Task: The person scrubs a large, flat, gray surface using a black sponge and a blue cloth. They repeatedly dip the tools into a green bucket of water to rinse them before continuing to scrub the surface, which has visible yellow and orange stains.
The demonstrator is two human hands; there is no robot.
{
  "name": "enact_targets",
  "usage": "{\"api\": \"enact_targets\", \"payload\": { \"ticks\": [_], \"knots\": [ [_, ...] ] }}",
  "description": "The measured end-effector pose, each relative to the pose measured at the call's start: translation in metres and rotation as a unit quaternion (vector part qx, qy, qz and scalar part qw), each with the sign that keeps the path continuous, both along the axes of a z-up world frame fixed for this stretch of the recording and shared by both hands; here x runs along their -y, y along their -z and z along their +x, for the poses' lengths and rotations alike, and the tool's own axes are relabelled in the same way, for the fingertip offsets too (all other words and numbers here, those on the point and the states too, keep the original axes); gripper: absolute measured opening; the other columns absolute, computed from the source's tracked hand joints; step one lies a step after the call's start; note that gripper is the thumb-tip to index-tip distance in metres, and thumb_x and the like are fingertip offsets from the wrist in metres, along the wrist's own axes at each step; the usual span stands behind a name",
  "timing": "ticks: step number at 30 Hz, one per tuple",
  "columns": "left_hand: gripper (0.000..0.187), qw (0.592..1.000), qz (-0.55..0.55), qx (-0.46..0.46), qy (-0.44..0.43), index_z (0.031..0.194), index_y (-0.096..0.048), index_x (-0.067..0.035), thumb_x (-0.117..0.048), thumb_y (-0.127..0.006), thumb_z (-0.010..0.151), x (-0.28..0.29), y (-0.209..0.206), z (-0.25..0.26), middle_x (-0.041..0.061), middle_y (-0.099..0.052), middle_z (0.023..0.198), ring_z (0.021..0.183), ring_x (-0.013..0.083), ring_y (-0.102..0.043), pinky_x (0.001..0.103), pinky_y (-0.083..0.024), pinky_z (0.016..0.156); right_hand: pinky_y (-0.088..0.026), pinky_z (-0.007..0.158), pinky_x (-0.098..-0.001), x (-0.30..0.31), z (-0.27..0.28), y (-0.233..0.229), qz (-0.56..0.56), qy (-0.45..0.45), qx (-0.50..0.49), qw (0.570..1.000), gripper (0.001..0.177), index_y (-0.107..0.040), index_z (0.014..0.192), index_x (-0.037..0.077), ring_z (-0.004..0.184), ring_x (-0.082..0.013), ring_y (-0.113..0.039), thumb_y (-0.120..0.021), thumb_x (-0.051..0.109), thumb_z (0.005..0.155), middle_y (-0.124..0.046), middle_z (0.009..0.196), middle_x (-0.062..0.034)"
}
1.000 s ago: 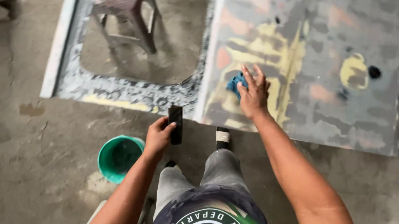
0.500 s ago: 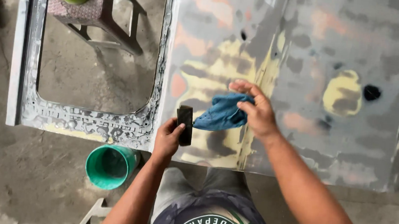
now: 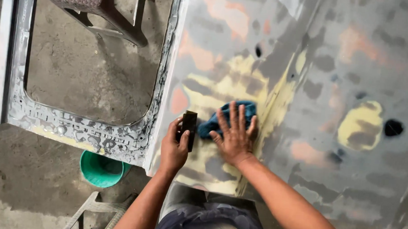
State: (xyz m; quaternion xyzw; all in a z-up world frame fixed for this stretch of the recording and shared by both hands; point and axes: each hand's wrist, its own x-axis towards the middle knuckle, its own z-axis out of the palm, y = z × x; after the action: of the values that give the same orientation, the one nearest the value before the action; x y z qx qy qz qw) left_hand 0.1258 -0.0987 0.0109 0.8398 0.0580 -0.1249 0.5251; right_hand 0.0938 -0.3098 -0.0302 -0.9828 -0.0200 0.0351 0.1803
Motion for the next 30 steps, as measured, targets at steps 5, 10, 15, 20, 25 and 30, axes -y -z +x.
{"api": "enact_targets", "payload": {
  "ticks": [5,10,15,20,25,30],
  "knots": [
    [0.044,0.993,0.025,0.113,0.011,0.140,-0.051,-0.004,-0.006,-0.065,0.098,-0.009,0.021,0.019,0.023,-0.065,0.125,0.111,0.0371,-0.067,0.041,-0.055,0.093,-0.003,0.117,-0.0758,0.034,0.085,0.004,-0.094,-0.080,-0.048,0.991,0.082,-0.021,0.164,0.037,0.159,-0.0352,-0.005,-0.036,0.077,0.094,-0.003,0.174,-0.0055],
    [0.045,0.977,0.112,0.133,0.123,0.140,-0.054,-0.009,-0.003,-0.063,0.095,-0.013,-0.005,0.049,0.022,-0.058,0.138,0.111,0.0413,-0.065,0.042,-0.057,0.089,-0.002,0.115,-0.0800,0.080,0.255,-0.014,-0.091,0.026,-0.071,0.993,0.089,-0.017,0.168,0.035,0.159,-0.0419,0.002,-0.045,0.077,0.094,0.002,0.174,-0.0099],
    [0.044,0.920,0.196,0.298,0.159,0.134,-0.065,-0.016,-0.004,-0.063,0.091,-0.021,0.006,0.069,0.018,-0.053,0.145,0.120,0.0364,-0.059,0.049,-0.051,0.099,0.009,0.122,-0.0767,0.047,0.391,-0.001,-0.096,0.080,-0.121,0.985,0.082,-0.010,0.170,0.038,0.162,-0.0423,0.007,-0.041,0.074,0.103,0.005,0.177,-0.0110],
    [0.044,0.902,0.226,0.252,0.268,0.133,-0.069,-0.012,-0.011,-0.062,0.090,-0.033,0.022,0.067,0.011,-0.057,0.146,0.122,0.0317,-0.059,0.048,-0.043,0.098,0.008,0.119,-0.0701,-0.026,0.343,0.000,-0.058,-0.084,-0.069,0.992,0.073,-0.024,0.165,0.032,0.159,-0.0348,0.004,-0.044,0.061,0.101,-0.001,0.174,-0.0077],
    [0.052,0.890,0.234,0.224,0.321,0.144,-0.055,-0.002,-0.030,-0.058,0.100,-0.026,0.014,0.064,0.016,-0.046,0.155,0.135,0.0364,-0.048,0.050,-0.035,0.111,0.001,0.126,-0.0632,0.019,0.225,-0.002,-0.041,-0.169,-0.075,0.982,0.068,-0.029,0.165,0.037,0.161,-0.0257,-0.004,-0.035,0.064,0.103,-0.013,0.175,0.0021],
    [0.077,0.866,0.261,0.185,0.384,0.156,-0.034,-0.003,-0.056,-0.045,0.101,0.014,0.027,0.122,0.016,-0.024,0.167,0.154,0.0353,-0.022,0.052,-0.014,0.123,0.001,0.119,-0.0760,0.131,0.252,0.001,-0.056,0.109,-0.004,0.992,0.070,-0.029,0.165,0.030,0.160,-0.0401,-0.006,-0.046,0.060,0.104,-0.011,0.175,-0.0081]
  ]
}}
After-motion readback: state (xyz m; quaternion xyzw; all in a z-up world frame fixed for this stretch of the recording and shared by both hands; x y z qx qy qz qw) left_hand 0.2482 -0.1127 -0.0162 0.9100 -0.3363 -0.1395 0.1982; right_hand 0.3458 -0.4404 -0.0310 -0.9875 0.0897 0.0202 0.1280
